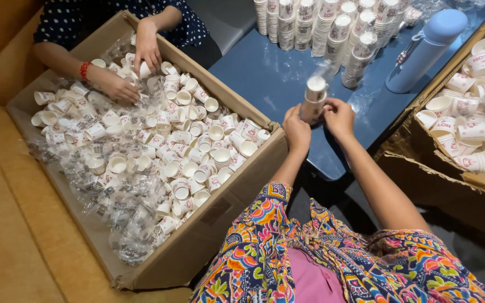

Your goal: Manually sorting and packaging small paper cups from a bulk box into smaller stacks or plastic sleeves.

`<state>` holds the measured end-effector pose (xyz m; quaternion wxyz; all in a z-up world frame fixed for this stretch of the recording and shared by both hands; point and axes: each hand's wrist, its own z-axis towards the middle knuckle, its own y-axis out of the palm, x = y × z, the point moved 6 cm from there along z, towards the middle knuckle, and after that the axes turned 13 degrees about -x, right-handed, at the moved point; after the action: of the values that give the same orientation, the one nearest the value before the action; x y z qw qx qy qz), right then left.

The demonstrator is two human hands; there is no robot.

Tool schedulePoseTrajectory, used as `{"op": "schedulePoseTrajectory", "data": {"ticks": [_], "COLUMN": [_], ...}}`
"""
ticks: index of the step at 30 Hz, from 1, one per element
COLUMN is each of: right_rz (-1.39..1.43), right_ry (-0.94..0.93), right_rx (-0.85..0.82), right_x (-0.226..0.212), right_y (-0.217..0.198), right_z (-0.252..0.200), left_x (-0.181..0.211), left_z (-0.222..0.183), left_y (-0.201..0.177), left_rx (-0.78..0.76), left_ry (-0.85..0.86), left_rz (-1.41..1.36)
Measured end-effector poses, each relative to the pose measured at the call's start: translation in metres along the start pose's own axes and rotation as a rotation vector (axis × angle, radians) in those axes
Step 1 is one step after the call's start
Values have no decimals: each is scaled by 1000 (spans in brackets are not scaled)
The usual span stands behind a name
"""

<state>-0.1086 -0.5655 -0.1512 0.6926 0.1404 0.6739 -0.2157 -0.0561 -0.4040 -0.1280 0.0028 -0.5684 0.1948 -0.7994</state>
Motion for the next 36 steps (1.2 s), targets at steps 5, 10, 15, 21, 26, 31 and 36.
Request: {"op": "schedulePoseTrajectory", "data": {"ticks": [5, 10, 15, 21, 26, 31, 36], "right_rz": [-729, -654, 372, 1092, 1127, 893, 753], "right_ry": [-140, -179, 81, 116, 34, -55, -96], "right_rx": [85, 36, -232, -423, -618, -783, -491], "right_x": [-14, -31, -20, -32, -76, -119, -107], "right_y": [2, 13, 5, 2, 6, 10, -6], "right_z": [-7, -11, -15, -35, -53, -59, -47], "left_x": [25, -35, -36, -12, 16, 32, 52], "left_z": [-3, -3, -7, -11, -3, -8, -22], "left_y": [-6, 12, 20, 21, 16, 7, -4], "left_rx": [-117, -72, -136, -384, -492, -436, -237], "left_ry": [-50, 97, 213, 51, 72, 6, -10], "left_rz": [164, 91, -121, -832, -1004, -822, -726]}}
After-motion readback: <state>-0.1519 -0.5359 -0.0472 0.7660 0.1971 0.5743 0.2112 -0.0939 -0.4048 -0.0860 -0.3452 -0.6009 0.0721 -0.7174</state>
